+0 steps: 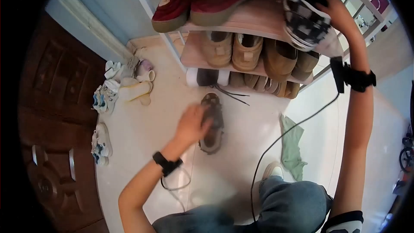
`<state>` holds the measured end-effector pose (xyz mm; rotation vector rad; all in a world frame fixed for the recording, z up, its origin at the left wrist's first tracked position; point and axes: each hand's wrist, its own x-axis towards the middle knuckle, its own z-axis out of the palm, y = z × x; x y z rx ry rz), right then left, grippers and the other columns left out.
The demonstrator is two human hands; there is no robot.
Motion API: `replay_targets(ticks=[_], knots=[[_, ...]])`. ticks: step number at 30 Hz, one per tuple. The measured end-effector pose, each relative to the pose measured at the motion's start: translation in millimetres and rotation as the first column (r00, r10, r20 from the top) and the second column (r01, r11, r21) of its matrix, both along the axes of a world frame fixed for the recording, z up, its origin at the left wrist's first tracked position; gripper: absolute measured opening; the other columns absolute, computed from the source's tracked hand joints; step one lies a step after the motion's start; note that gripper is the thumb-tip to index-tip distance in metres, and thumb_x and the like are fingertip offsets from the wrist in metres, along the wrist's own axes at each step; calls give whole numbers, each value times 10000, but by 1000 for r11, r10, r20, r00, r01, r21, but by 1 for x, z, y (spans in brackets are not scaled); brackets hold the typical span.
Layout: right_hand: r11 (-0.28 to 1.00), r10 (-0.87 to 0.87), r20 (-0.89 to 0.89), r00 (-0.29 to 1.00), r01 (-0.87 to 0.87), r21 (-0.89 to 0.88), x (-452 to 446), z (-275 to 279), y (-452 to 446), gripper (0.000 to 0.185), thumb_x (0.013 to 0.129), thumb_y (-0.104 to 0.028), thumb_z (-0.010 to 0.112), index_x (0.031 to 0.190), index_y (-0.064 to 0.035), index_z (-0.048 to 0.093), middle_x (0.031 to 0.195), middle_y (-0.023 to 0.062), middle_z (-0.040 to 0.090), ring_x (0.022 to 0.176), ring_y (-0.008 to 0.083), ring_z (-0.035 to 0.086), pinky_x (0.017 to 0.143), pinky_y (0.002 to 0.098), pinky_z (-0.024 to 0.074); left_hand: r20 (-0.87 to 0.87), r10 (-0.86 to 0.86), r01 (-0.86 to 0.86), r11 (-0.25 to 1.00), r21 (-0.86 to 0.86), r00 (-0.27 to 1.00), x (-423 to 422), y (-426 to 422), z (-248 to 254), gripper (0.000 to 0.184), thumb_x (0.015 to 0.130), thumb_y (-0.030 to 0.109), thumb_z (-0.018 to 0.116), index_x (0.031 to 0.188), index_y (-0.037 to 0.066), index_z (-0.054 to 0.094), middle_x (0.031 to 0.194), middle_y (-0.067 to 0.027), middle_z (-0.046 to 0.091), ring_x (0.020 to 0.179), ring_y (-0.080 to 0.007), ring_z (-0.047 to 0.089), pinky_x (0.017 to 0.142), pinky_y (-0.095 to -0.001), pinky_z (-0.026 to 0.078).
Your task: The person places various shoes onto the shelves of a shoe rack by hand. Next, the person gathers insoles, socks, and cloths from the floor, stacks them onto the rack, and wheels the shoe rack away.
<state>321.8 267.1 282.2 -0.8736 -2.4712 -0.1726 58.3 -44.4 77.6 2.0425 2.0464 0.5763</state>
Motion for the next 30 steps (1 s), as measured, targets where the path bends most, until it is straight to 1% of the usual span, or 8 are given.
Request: replay_targets(ticks=[5, 8, 11, 13, 16, 22, 24, 30], knots=[[1000, 20, 68, 997, -19, -8, 59, 9, 6, 455, 671, -44, 517, 1109, -28, 395, 1008, 186, 490, 947, 298, 467, 816, 325, 351, -272, 5, -77, 964, -254, 962, 29, -26, -54, 694, 622, 248, 611, 1193, 92, 249, 1058, -159, 361, 926, -294, 385, 720, -382, 381], [979, -170, 218, 961, 191, -77, 54, 25, -15, 426, 685, -32, 504, 1100, -29, 408, 992, 188, 500, 928, 281, 486, 805, 314, 364, -536, -16, -136, 961, -242, 844, 8, 0, -82, 691, 620, 160, 575, 1211, 95, 224, 1051, -159, 359, 912, -270, 412, 669, -373, 413], [957, -218, 237, 947, 256, -140, 42, 32, -43, 356, 725, -92, 490, 1069, -20, 434, 961, 180, 518, 891, 271, 506, 772, 312, 378, -356, 25, -197, 868, -456, 934, -4, 16, -77, 679, 607, 101, 563, 1203, 91, 239, 1019, -160, 394, 775, -269, 499, 621, -337, 438], [992, -17, -133, 991, 0, -129, 32, 20, -60, 294, 760, -169, 472, 1006, -7, 473, 931, 172, 526, 860, 257, 517, 737, 309, 386, -324, 6, -129, 925, -358, 946, -10, 14, -75, 617, 602, 66, 545, 1168, 76, 300, 966, -167, 429, 609, -280, 533, 545, -313, 452], [966, -199, -214, 956, 229, 124, 7, -8, -107, 288, 735, -254, 528, 885, -9, 514, 814, 153, 530, 768, 241, 527, 665, 286, 395, -281, -58, -30, 954, -298, 958, -2, 7, -39, 564, 591, 59, 544, 1125, 70, 364, 938, -175, 451, 569, -283, 534, 509, -324, 452], [981, -171, -446, 878, 195, 8, 23, -23, -95, 288, 678, -223, 606, 816, 5, 496, 747, 109, 507, 650, 200, 493, 599, 251, 386, -108, -31, 9, 979, -204, 994, 15, -26, 75, 549, 562, 34, 522, 1096, 71, 401, 911, -149, 491, 570, -282, 528, 495, -342, 444], [976, -116, -486, 867, 189, 105, 28, -27, -89, 280, 674, -206, 612, 823, 1, 496, 753, 110, 504, 662, 210, 495, 594, 259, 386, 69, -18, 18, 1000, 0, 997, 23, -30, 115, 560, 524, -15, 508, 1074, 49, 423, 878, -142, 506, 624, -294, 526, 525, -334, 439], [954, -29, -598, 801, 202, 224, 20, -37, -88, 266, 653, -155, 621, 827, 1, 495, 762, 125, 471, 688, 251, 478, 600, 283, 383, -104, -49, 102, 794, 600, 993, 47, 19, 211, 476, 516, -94, 477, 982, 5, 496, 875, -154, 527, 769, -297, 508, 679, -293, 410]])
